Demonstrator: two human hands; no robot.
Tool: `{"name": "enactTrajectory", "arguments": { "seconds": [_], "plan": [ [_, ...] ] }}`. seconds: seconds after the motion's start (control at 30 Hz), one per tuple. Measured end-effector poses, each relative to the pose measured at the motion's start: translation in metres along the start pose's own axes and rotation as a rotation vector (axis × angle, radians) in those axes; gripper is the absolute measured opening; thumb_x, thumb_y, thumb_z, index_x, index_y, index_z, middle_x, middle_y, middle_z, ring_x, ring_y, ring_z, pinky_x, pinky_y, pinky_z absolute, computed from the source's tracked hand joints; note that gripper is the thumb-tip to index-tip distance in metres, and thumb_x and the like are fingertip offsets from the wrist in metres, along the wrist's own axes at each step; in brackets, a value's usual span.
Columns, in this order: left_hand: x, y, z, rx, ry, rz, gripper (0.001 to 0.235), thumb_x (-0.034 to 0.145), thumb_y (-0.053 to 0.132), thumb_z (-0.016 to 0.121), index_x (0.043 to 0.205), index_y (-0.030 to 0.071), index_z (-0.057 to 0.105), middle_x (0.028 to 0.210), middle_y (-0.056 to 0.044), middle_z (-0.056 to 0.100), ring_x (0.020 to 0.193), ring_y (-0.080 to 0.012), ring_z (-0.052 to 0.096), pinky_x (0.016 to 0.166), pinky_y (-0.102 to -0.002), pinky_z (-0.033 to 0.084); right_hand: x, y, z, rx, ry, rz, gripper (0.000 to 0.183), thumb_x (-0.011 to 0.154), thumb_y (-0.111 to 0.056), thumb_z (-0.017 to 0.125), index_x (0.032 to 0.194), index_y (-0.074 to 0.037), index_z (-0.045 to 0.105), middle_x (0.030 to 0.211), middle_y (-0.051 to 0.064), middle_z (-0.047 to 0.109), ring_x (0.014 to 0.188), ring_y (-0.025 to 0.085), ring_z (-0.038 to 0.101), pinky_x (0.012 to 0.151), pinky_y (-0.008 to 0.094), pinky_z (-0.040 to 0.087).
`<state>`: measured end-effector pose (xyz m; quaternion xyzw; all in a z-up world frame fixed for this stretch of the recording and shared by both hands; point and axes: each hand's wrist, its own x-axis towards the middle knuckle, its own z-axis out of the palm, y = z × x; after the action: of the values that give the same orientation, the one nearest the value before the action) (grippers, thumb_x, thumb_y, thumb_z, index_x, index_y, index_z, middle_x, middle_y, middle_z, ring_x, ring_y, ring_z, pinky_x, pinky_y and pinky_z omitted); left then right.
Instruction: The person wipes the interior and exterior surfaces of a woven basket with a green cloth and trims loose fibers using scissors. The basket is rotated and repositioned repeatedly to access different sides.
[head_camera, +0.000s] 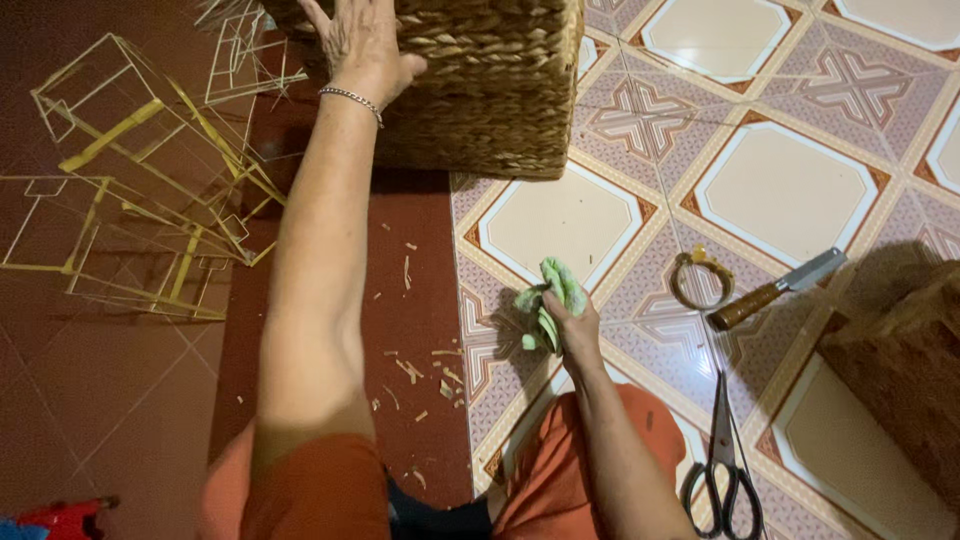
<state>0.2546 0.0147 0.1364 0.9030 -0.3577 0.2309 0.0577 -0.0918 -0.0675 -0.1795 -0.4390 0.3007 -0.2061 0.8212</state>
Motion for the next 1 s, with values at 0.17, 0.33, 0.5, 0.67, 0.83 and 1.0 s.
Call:
{"name": "enactTrajectory", "arguments": {
  "seconds": [0.17,0.33,0.5,0.67,0.83,1.0],
  "plan": [
    [0.007,-0.018,0.022,0.08,0.125,0.065,0.086,0.071,0.038,0.097,0.142,0.009,0.058,0.155,-0.018,0.04,0.146,-0.0381,0.031,0.116,-0.072,0.014,0.005,-0.005,0.004,0.023,0.006,0.063,0.041,0.088,-0.011,0.076,0.126,-0.003,0.063,0.098,0.006,0.071,0.078,0.014,0.068,0.066,0.029,0.057],
    [-0.02,-0.039,0.045,0.209,-0.144,0.093,0.044,0.075,0.031,0.092,0.113,0.013,0.078,0.126,-0.016,0.059,0.126,-0.0336,0.048,0.117,-0.059,0.035,0.004,-0.004,0.009,-0.048,-0.019,0.099,0.042,0.088,-0.012,0.077,0.125,-0.001,0.062,0.098,0.007,0.072,0.078,0.015,0.068,0.066,0.029,0.056],
    [-0.047,-0.023,0.046,-0.06,0.009,0.186,0.043,0.079,-0.006,0.067,0.113,0.017,0.08,0.091,-0.005,0.073,0.075,-0.018,0.066,0.068,-0.034,0.057,0.002,-0.01,0.005,-0.132,-0.004,0.096,0.045,0.086,-0.013,0.078,0.127,-0.002,0.062,0.099,0.006,0.071,0.079,0.013,0.067,0.065,0.028,0.056],
    [-0.1,0.021,-0.009,-0.014,-0.08,0.373,0.03,0.086,0.031,0.083,0.083,0.003,0.071,0.062,-0.006,0.064,0.07,-0.0192,0.065,0.1,-0.049,0.053,0.002,-0.016,0.002,-0.022,-0.05,0.124,0.045,0.092,-0.015,0.071,0.135,-0.007,0.061,0.101,0.008,0.07,0.078,0.016,0.066,0.064,0.03,0.055],
    [-0.185,0.046,-0.066,-0.389,-0.033,0.3,0.038,0.084,0.035,0.079,0.102,0.001,0.076,0.089,-0.015,0.073,0.077,-0.0226,0.068,0.07,-0.039,0.059,0.005,-0.012,-0.014,0.249,-0.097,0.069,0.045,0.099,-0.024,0.065,0.139,-0.005,0.056,0.117,0.009,0.069,0.095,0.02,0.069,0.079,0.035,0.059],
    [-0.244,0.057,-0.095,-0.603,-0.335,0.075,0.04,0.088,0.036,0.081,0.108,0.002,0.076,0.069,-0.009,0.072,0.048,-0.0148,0.063,0.043,-0.031,0.053,-0.001,-0.014,-0.023,0.398,-0.256,0.011,0.055,0.108,-0.042,0.057,0.147,-0.003,0.052,0.132,0.013,0.064,0.116,0.027,0.065,0.098,0.043,0.057]
  ]
}}
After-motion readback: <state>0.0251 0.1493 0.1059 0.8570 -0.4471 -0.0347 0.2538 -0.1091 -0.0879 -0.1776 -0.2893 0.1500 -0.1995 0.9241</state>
